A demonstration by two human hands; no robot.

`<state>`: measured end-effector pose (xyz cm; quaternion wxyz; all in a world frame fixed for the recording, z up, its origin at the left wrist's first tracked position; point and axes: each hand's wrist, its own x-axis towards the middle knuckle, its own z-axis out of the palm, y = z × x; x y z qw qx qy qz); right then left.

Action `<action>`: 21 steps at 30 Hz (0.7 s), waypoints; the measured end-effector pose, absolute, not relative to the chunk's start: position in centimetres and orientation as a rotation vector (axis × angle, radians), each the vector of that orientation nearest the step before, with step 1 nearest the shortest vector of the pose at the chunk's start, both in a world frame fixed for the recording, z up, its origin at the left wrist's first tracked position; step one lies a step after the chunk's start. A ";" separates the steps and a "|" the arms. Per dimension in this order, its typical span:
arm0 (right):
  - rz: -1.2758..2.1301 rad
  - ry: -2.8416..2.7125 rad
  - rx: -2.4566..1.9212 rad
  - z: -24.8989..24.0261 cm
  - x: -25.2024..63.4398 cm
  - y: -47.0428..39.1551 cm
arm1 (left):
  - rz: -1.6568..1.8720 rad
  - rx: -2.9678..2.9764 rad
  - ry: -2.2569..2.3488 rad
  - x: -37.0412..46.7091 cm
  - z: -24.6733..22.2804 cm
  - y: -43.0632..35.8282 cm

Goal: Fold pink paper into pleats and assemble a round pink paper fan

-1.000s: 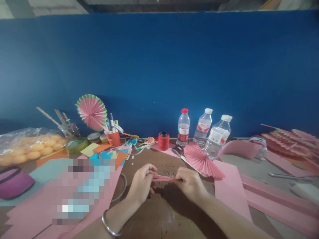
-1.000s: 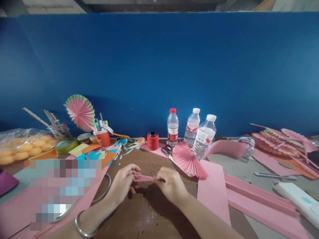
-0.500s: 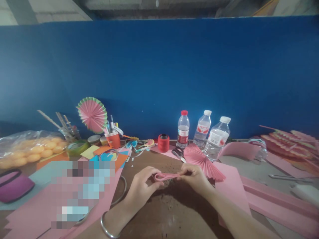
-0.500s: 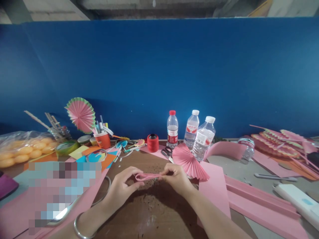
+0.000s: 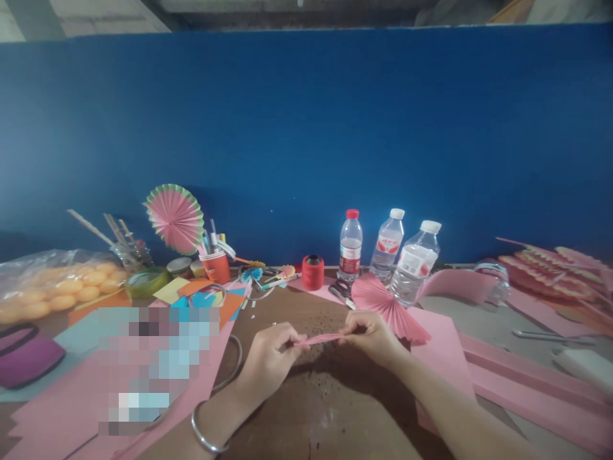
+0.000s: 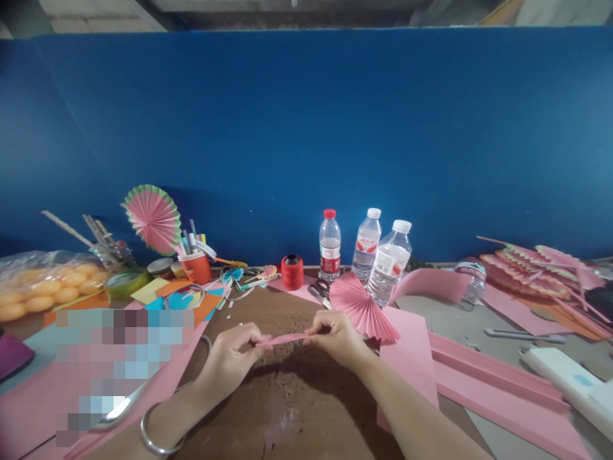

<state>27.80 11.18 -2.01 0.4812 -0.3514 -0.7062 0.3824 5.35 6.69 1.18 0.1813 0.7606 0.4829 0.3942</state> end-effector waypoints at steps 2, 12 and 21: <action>0.946 -1.697 -0.885 -2.0 27.8 11.2 | 1.054 2.206 1.366 5.4 1.0 6.6; 1.003 -1.640 -0.937 -1.4 27.8 11.1 | 1.104 2.694 1.227 4.5 -0.3 6.9; 1.089 -1.529 -0.967 -1.2 27.7 11.1 | 1.170 2.953 1.147 4.9 0.3 6.2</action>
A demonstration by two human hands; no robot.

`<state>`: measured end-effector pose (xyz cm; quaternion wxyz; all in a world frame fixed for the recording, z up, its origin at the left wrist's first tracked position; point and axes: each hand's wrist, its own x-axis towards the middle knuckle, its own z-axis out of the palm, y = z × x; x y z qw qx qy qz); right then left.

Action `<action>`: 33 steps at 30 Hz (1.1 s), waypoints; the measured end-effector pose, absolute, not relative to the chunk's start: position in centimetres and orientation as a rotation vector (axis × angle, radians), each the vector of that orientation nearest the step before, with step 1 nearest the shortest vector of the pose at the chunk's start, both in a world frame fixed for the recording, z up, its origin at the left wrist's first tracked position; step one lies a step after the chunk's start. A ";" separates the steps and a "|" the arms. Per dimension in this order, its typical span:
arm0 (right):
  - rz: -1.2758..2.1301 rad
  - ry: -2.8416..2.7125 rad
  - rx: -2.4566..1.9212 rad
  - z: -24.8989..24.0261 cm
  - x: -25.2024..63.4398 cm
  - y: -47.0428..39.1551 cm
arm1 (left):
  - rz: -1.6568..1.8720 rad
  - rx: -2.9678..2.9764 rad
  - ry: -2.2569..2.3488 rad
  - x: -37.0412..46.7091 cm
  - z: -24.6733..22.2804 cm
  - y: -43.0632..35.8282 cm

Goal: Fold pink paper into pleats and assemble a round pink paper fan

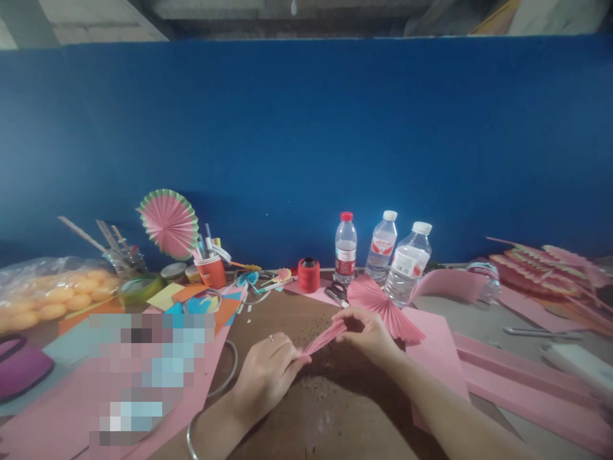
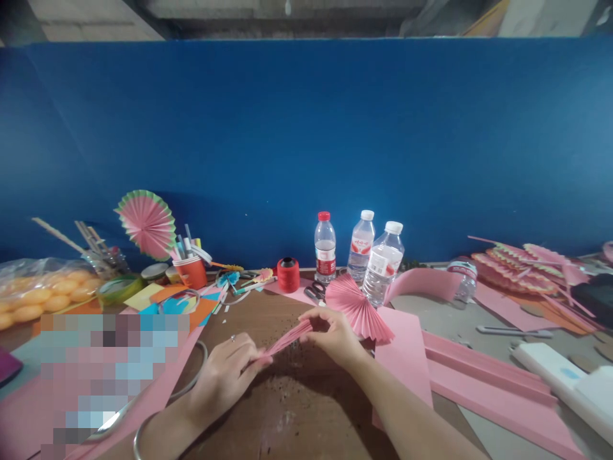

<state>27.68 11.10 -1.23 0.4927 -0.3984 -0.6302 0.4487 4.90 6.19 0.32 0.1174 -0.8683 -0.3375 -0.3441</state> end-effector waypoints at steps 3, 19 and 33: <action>1.137 -1.430 -0.874 -1.5 27.0 10.8 | -0.980 -2.527 -1.010 4.9 0.0 6.3; 1.175 -1.070 -0.847 -1.1 24.5 9.3 | -1.879 -2.956 -2.194 7.2 -0.1 6.4; 1.275 -1.293 -1.070 -0.1 22.5 7.3 | -2.243 -2.815 -2.304 7.4 -0.5 7.0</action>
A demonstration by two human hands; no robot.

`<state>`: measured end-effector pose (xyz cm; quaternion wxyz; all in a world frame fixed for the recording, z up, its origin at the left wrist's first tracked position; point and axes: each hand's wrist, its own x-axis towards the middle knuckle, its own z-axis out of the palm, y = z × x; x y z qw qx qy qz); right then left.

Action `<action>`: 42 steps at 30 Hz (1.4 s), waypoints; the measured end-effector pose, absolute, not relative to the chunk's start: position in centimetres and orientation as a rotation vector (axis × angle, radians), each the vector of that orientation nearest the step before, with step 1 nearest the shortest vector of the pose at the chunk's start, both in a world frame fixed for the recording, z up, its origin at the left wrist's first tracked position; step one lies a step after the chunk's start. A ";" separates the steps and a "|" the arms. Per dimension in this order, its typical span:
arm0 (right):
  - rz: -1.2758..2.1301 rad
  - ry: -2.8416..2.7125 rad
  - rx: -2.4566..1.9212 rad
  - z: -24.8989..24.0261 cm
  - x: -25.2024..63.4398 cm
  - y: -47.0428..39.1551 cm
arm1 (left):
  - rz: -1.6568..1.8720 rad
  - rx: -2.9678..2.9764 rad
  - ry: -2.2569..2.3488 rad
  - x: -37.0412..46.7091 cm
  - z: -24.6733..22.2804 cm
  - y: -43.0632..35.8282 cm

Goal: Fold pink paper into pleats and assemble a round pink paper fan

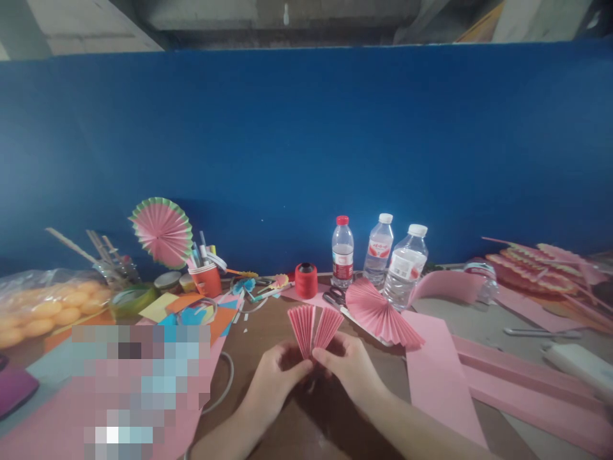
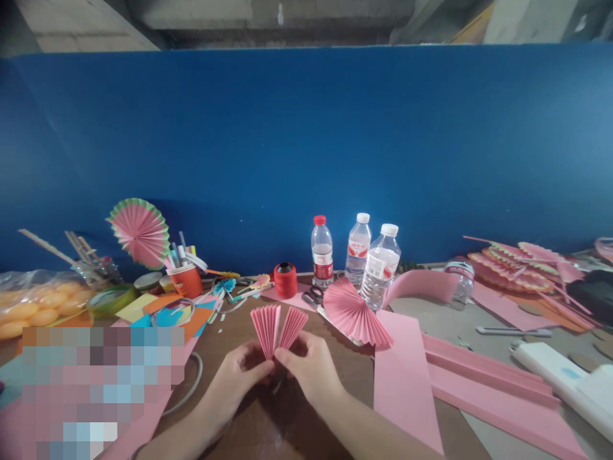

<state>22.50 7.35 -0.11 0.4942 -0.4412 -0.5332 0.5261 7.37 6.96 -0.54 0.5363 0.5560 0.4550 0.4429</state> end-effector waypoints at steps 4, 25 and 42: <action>1.228 -1.320 -1.022 -0.1 22.5 7.3 | 1.041 1.373 1.049 7.3 -0.3 6.8; 1.388 -0.908 -0.765 -0.2 22.6 7.2 | 1.338 0.901 0.991 7.5 -0.4 7.1; 1.584 -1.034 -0.680 -0.8 22.5 6.8 | 1.315 0.920 1.023 7.9 0.5 6.1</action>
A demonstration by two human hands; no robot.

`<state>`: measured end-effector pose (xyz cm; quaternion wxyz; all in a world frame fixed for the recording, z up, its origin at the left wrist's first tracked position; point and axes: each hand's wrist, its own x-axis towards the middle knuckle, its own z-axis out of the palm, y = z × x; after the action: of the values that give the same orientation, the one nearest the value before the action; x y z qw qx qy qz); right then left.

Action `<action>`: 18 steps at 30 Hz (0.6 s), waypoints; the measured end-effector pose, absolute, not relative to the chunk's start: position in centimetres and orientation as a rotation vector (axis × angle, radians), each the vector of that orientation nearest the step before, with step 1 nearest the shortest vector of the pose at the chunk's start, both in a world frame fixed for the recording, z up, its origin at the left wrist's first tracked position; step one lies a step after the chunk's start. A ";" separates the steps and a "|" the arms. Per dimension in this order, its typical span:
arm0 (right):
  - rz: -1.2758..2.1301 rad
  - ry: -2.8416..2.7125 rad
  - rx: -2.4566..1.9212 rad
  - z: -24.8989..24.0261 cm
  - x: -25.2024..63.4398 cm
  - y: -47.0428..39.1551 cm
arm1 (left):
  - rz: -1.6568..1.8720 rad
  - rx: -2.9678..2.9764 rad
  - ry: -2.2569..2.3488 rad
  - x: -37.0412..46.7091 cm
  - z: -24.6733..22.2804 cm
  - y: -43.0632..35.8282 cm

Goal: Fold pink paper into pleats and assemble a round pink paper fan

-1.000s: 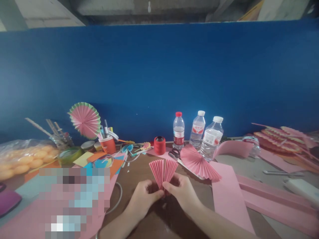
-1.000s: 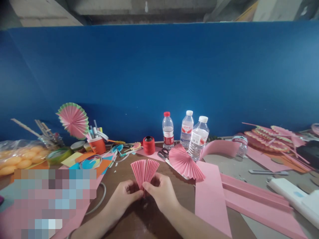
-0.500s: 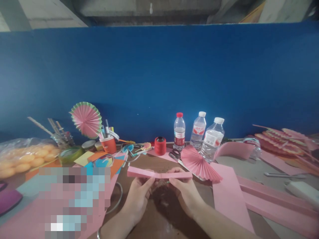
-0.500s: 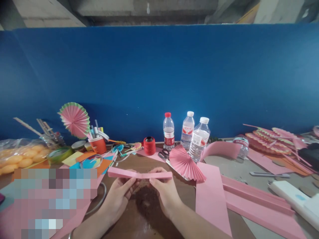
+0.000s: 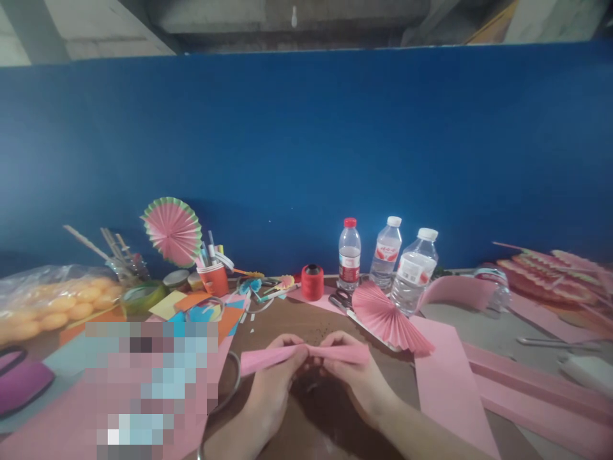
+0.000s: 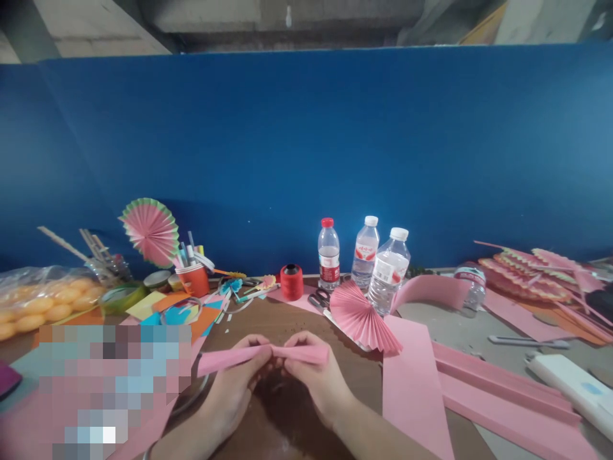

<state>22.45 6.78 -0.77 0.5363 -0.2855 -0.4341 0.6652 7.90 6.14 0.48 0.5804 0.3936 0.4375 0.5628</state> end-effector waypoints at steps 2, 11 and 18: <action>1.502 -1.171 -0.780 -0.9 22.4 6.8 | 1.348 0.904 1.037 7.8 0.3 6.4; 0.715 -1.718 -1.252 -1.1 25.0 11.0 | 1.147 1.117 1.119 7.5 -1.7 7.3; 0.430 -1.940 -1.701 0.5 23.2 18.6 | 1.108 1.148 1.100 7.9 -2.4 7.2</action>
<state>23.16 18.61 0.53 0.2600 -0.6281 -0.7161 0.1588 7.87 7.24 -2.39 0.5661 0.4883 0.4678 0.4715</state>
